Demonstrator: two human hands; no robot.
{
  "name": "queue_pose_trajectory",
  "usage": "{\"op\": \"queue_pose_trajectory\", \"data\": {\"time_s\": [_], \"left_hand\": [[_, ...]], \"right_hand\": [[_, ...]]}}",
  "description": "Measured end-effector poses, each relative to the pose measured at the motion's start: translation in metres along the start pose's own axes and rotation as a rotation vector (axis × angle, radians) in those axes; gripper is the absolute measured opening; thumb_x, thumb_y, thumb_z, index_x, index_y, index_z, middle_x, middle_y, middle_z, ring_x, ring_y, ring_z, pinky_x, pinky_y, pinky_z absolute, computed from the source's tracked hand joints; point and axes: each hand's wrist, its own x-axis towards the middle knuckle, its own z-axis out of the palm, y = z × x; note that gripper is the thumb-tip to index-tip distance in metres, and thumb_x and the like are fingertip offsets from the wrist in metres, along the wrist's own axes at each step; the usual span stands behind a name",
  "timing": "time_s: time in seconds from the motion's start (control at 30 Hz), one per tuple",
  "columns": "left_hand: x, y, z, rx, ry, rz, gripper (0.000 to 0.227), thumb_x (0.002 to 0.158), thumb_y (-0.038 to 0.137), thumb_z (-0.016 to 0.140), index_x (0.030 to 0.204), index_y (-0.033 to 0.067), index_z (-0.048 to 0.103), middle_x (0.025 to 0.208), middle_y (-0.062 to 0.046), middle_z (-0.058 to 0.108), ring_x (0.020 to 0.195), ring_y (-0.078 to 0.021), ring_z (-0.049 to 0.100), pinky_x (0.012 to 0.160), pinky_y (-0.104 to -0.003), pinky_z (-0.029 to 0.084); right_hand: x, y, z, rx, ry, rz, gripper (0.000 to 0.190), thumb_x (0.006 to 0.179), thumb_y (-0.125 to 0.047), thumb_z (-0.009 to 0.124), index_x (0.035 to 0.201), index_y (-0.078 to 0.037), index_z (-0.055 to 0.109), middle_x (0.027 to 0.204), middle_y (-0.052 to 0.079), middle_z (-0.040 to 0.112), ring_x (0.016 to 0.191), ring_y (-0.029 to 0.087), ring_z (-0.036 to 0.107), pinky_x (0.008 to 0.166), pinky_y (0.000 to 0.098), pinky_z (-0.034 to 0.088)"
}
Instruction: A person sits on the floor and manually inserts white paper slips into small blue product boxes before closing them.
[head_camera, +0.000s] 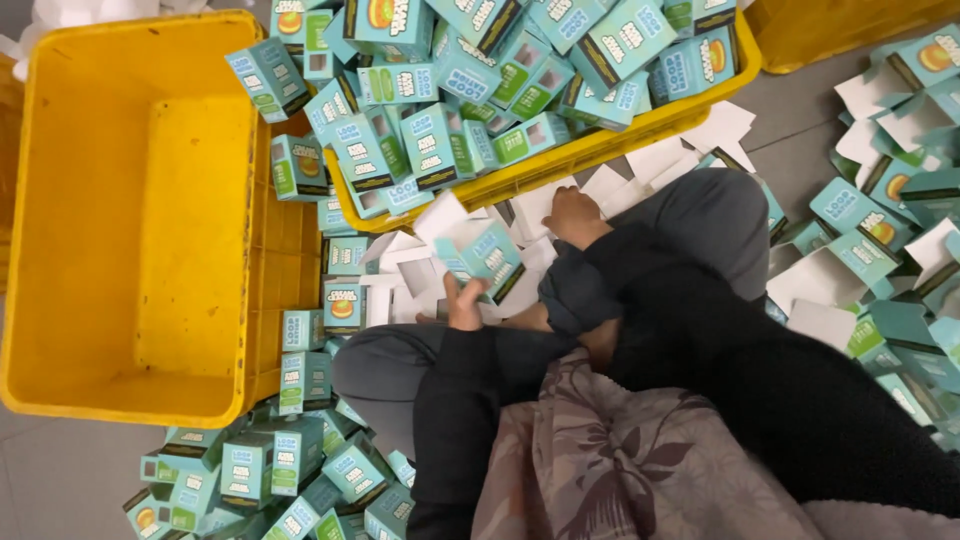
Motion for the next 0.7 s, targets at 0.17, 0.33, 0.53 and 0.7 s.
{"op": "queue_pose_trajectory", "data": {"time_s": [0.17, 0.33, 0.53, 0.7], "left_hand": [[0.044, -0.055, -0.019, -0.270, -0.413, 0.235, 0.079, 0.042, 0.007, 0.058, 0.120, -0.0024, 0.068, 0.089, -0.011, 0.066, 0.075, -0.0234, 0.059, 0.067, -0.039, 0.053], [0.005, 0.009, -0.009, -0.311, -0.361, 0.313, 0.103, 0.041, 0.007, 0.055, 0.144, 0.0029, 0.052, 0.116, -0.003, 0.062, 0.099, -0.0202, 0.058, 0.093, -0.035, 0.047], [0.037, -0.027, -0.017, -0.567, -0.235, 0.185, 0.080, 0.048, 0.007, 0.063, 0.128, -0.0016, 0.063, 0.093, -0.010, 0.069, 0.079, -0.0224, 0.064, 0.066, -0.044, 0.055], [0.036, -0.026, -0.020, -0.544, -0.233, 0.190, 0.084, 0.049, 0.004, 0.061, 0.133, -0.0013, 0.061, 0.098, -0.012, 0.069, 0.085, -0.0266, 0.064, 0.077, -0.047, 0.058]], "right_hand": [[0.006, -0.006, 0.009, -0.058, -0.006, 0.163, 0.043, 0.086, -0.027, 0.078, 0.106, 0.008, 0.064, 0.091, 0.025, 0.069, 0.087, 0.043, 0.074, 0.069, 0.0552, 0.061], [0.012, -0.001, 0.010, 0.051, 0.065, 0.170, 0.020, 0.083, -0.010, 0.076, 0.091, 0.007, 0.072, 0.080, 0.025, 0.071, 0.081, 0.044, 0.075, 0.066, 0.0556, 0.061], [-0.040, -0.007, -0.063, 0.044, 0.201, -0.028, 0.008, 0.083, -0.006, 0.079, 0.088, 0.000, 0.079, 0.077, 0.026, 0.072, 0.082, 0.048, 0.075, 0.069, 0.0582, 0.062], [-0.095, 0.017, -0.142, 0.361, 0.411, -0.247, 0.015, 0.094, -0.009, 0.072, 0.104, -0.001, 0.080, 0.090, 0.032, 0.072, 0.089, 0.054, 0.068, 0.079, 0.0574, 0.054]]}}
